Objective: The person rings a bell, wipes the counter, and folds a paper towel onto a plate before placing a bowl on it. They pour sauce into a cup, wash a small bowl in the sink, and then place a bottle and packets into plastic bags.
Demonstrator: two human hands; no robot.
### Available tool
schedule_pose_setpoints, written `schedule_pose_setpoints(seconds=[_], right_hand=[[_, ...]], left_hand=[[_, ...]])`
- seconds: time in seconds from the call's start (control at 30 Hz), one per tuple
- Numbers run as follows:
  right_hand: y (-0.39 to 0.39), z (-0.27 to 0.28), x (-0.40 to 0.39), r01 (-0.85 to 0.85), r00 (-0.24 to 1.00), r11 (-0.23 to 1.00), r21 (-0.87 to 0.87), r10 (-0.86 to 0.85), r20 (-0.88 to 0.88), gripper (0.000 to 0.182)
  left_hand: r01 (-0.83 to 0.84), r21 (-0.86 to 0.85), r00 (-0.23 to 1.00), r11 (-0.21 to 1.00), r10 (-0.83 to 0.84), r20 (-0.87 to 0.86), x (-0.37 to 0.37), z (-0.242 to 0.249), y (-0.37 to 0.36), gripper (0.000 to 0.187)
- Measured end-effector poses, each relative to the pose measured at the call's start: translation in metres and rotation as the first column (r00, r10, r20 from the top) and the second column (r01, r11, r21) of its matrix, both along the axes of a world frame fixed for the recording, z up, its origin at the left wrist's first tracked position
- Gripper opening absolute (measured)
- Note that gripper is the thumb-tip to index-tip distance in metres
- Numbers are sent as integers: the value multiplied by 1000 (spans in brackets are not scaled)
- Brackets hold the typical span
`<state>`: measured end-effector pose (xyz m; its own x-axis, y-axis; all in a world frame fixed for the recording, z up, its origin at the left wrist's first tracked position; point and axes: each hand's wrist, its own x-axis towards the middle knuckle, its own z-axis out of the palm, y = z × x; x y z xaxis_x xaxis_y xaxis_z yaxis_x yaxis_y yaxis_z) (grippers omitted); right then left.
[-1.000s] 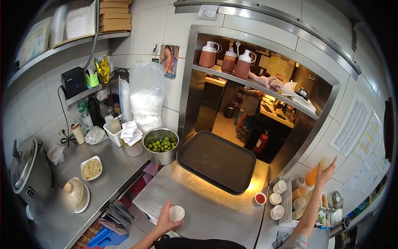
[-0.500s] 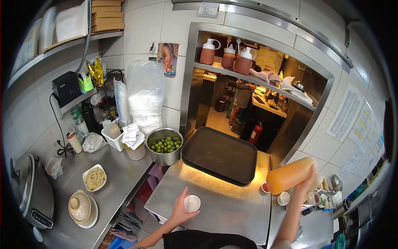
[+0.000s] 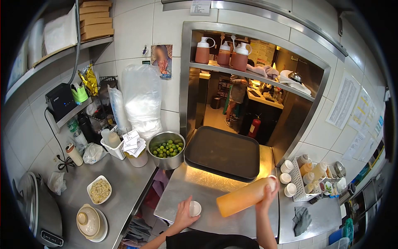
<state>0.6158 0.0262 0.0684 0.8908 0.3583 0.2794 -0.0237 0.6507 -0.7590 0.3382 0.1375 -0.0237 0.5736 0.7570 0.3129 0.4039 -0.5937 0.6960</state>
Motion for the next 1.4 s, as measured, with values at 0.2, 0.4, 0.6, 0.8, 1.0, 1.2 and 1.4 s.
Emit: schedule_pose_setpoints(seconds=[0.2, 0.4, 0.6, 0.8, 1.0, 1.2, 1.4], right_hand=[[-15, 16, -4, 476, 371, 846, -238, 52, 927, 77], [-28, 6, -24, 534, 406, 787, -308, 81, 910, 87], [-12, -65, -19, 459, 679, 847, -268, -140, 721, 114], [-19, 25, -25, 500, 384, 653, -569, 422, 821, 93], [-33, 56, -30, 675, 22, 429, -600, 801, 598, 94], [-34, 65, -36, 766, -56, 286, -576, 922, 383, 95], [-35, 70, -42, 846, -159, 279, -454, 945, 285, 84]], left_hand=[[85, 36, 996, 996, -86, 13, -3, -10, -4, 89], [94, -148, 988, 984, -73, 138, -2, -16, -1, 96], [174, -193, 960, 966, -122, 252, 20, 25, 13, 102], [250, -93, 936, 964, -216, 277, 45, 80, 13, 104], [279, -129, 935, 952, -239, 263, 54, 83, 7, 105], [345, -84, 932, 935, -330, 151, 65, 78, 0, 107], [404, -113, 910, 908, -387, 147, 73, 60, -7, 109]])
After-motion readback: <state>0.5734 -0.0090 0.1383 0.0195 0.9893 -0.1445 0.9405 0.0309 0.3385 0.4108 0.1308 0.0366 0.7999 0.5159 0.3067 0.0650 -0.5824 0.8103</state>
